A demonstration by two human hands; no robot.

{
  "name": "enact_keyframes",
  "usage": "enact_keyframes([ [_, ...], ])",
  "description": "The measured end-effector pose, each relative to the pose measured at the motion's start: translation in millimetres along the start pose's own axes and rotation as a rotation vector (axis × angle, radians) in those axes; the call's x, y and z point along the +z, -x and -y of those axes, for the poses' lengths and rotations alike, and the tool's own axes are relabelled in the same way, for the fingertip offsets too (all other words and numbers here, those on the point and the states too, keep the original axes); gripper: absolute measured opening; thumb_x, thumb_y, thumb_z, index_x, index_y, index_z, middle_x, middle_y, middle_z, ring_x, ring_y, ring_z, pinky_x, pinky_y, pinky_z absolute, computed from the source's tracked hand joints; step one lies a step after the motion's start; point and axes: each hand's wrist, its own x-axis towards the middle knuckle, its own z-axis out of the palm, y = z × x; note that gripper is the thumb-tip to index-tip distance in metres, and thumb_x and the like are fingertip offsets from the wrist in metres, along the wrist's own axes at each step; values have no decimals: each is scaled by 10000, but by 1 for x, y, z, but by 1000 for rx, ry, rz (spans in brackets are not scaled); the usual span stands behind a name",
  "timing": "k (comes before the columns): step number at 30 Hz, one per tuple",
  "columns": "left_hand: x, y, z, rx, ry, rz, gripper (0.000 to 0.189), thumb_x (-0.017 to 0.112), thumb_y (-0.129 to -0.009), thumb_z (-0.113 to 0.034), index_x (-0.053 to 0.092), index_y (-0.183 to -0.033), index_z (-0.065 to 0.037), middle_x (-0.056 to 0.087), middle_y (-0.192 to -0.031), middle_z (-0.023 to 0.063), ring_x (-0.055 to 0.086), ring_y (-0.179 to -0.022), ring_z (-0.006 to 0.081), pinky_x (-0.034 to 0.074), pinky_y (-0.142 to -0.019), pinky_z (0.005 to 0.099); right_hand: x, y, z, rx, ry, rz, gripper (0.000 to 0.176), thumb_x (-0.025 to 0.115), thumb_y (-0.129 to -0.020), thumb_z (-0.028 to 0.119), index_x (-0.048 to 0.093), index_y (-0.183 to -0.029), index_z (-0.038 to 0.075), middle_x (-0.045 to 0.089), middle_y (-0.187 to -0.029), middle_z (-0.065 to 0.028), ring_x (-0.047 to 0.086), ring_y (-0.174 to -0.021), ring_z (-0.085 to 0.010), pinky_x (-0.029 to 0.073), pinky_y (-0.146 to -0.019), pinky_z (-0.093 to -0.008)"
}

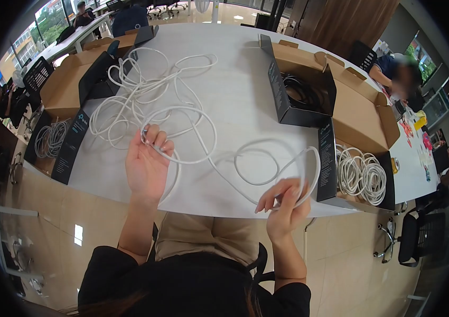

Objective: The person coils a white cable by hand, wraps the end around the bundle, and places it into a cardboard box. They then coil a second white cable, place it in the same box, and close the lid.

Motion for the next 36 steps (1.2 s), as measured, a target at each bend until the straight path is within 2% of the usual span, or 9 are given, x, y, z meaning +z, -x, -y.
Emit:
enact_keyframes([
  [5, -7, 4, -10, 116, -80, -26, 359, 327, -967, -223, 338, -1287, -61, 501, -1018, -12, 446, -1061, 146, 340, -921, 293, 0, -21, 0, 329, -489, -46, 313, 206, -971, 389, 354, -916, 119, 355, -512, -33, 370, -310, -148, 297, -294, -232],
  [8, 12, 9, -16, 66, -121, 91, 494, 341, -958, -246, 184, -1391, -69, 315, -1396, -2, 265, -1306, 190, 271, -1039, 336, 2, -21, 0, 297, -579, -144, 368, 197, -950, 471, 357, -931, 140, 342, -530, -34, 348, -315, -143, 297, -303, -216],
  [11, -4, 20, -18, -104, -219, 161, 501, 367, -946, -237, 200, -1383, -58, 85, -1484, 28, 145, -1354, 222, 230, -1074, 386, 5, -22, 2, 202, -573, -152, 373, 190, -946, 481, 353, -934, 146, 353, -548, -40, 348, -321, -139, 295, -298, -217],
  [14, -17, 37, -9, -286, -260, 256, 520, 408, -932, -230, 219, -1375, -35, 161, -1469, 67, 197, -1338, 249, 276, -1041, 402, 7, -18, 1, 131, -564, -105, 341, 186, -949, 471, 311, -926, 154, 376, -556, -63, 338, -313, -139, 282, -279, -224],
  [21, -38, 48, 7, -233, -274, 668, 277, 422, -929, -164, 383, -1162, -21, 536, -1181, 214, 463, -1052, 228, 363, -900, 353, 39, 0, 5, -33, -139, -55, 332, 230, -940, 480, 247, -918, 149, 388, -508, -84, 285, -318, -103, 269, -282, -207],
  [26, -13, 56, 27, -24, -1061, 432, 113, 389, -922, -85, 403, -971, 15, 620, -891, 136, 504, -924, 169, 395, -809, 321, 43, 7, -3, 28, -395, 359, 230, 363, -944, 321, 229, -928, 135, 519, -745, -189, 467, -493, -153, 396, -437, -227],
  [29, -16, 44, 25, 36, -1475, 768, 129, 386, -926, -90, 428, -938, 31, 588, -805, 110, 552, -818, 152, 421, -753, 304, 52, 5, -2, 12, -203, 428, 309, 367, -927, 415, 243, -941, 132, 521, -706, -171, 492, -480, -156, 405, -427, -228],
  [30, -11, 47, 29, -259, -1208, 666, 174, 402, -928, -134, 454, -938, 32, 566, -757, 101, 539, -621, 147, 440, -673, 301, 49, 0, -1, -30, -236, 461, 271, 421, -929, 321, 242, -945, 119, 532, -740, -190, 521, -512, -155, 405, -413, -216],
  [36, -10, 42, 17, -710, -761, 726, 278, 442, -913, -271, 476, -931, 5, 408, -525, -23, 359, -436, 42, 306, -435, 197, 41, -28, 3, 288, -241, 373, 323, 524, -834, -16, 261, -984, 99, 536, -785, -129, 503, -527, -87, 345, -378, -161],
])
